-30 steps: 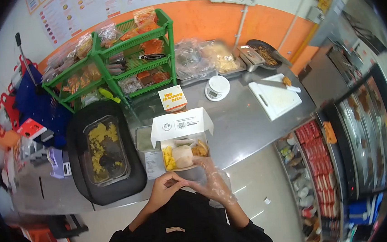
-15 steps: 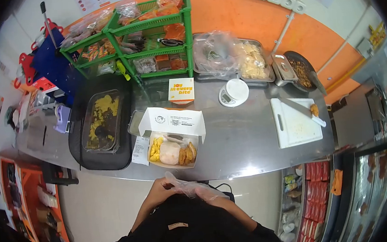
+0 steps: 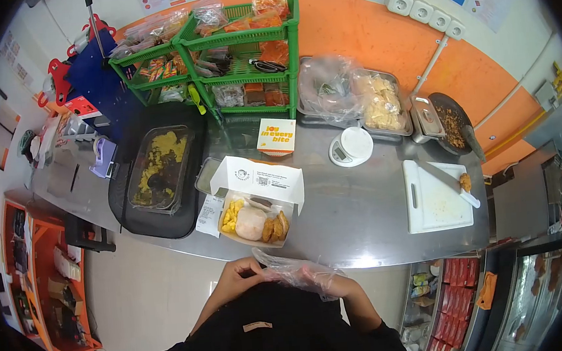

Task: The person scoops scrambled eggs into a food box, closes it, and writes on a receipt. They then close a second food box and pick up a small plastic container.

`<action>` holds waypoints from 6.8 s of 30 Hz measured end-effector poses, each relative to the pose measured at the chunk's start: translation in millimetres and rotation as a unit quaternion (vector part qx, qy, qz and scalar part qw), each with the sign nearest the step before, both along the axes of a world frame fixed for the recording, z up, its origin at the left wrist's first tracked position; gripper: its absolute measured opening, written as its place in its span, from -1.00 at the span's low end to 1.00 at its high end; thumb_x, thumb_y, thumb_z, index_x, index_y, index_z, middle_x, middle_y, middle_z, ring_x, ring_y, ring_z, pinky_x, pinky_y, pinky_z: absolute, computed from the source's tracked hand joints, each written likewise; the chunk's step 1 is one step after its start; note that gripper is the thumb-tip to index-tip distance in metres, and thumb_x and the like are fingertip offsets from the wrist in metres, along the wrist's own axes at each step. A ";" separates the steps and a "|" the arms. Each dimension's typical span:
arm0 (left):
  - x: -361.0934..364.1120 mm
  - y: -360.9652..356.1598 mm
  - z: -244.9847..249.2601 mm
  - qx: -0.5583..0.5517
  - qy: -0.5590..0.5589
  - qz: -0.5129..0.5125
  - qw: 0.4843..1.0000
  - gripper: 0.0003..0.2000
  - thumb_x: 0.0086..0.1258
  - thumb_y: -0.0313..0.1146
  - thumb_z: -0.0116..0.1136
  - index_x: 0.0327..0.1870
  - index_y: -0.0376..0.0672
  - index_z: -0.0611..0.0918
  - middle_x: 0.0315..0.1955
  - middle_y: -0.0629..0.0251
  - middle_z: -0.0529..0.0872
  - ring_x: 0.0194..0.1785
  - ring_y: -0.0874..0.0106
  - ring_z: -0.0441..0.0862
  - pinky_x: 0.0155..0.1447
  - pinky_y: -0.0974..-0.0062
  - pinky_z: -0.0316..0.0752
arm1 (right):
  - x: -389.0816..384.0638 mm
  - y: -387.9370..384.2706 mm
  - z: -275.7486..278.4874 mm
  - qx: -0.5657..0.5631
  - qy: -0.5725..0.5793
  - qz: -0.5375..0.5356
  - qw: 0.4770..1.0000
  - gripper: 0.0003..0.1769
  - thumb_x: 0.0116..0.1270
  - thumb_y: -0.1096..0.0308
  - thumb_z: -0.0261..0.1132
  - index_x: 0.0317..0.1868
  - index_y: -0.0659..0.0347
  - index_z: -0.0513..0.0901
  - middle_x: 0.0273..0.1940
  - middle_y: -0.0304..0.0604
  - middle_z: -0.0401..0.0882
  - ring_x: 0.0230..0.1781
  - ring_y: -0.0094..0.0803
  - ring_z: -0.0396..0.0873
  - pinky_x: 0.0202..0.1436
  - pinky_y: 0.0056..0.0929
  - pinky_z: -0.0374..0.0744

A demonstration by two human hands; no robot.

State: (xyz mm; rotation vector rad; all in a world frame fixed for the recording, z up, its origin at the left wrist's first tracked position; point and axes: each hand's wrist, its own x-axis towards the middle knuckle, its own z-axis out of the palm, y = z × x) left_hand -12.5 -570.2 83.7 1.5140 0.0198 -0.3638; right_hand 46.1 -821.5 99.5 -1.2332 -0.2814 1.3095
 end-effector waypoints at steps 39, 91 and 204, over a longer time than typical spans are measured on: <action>190.9 145.6 39.1 0.493 -0.289 0.311 0.759 -0.76 0.08 -0.38 0.31 -0.24 -0.12 0.55 -0.51 0.30 0.55 -0.26 0.28 0.55 -0.07 0.31 0.39 | 139.3 -29.4 -159.4 -0.300 -0.454 -0.394 0.741 -0.73 0.07 0.39 0.22 -0.28 0.46 0.58 -0.49 0.09 0.62 -0.48 -0.16 0.62 -0.39 -0.28 0.51; 24.6 303.3 -21.7 0.165 -0.285 -0.224 0.917 -0.81 0.25 -0.45 0.10 -0.12 -0.21 0.54 -0.31 0.09 0.61 -0.26 0.10 0.57 -0.14 0.23 0.44 | -64.6 374.9 -25.4 0.001 -0.165 -0.450 0.878 -0.63 0.40 0.07 0.15 -0.28 0.22 0.67 -0.44 -0.24 0.61 -0.60 -0.60 0.27 -0.53 -0.57 0.26; 10.9 141.1 -167.3 0.496 -0.334 0.083 0.797 -0.76 0.13 -0.10 0.12 -0.27 -0.01 0.58 -0.03 0.37 0.61 0.03 0.33 0.53 0.15 0.26 0.26 | 58.5 299.2 -173.8 -0.125 -0.442 -0.596 0.658 -0.65 0.07 0.74 0.13 -0.67 0.27 0.14 -0.67 -0.22 0.12 -0.68 -0.53 0.06 -0.61 -0.51 0.08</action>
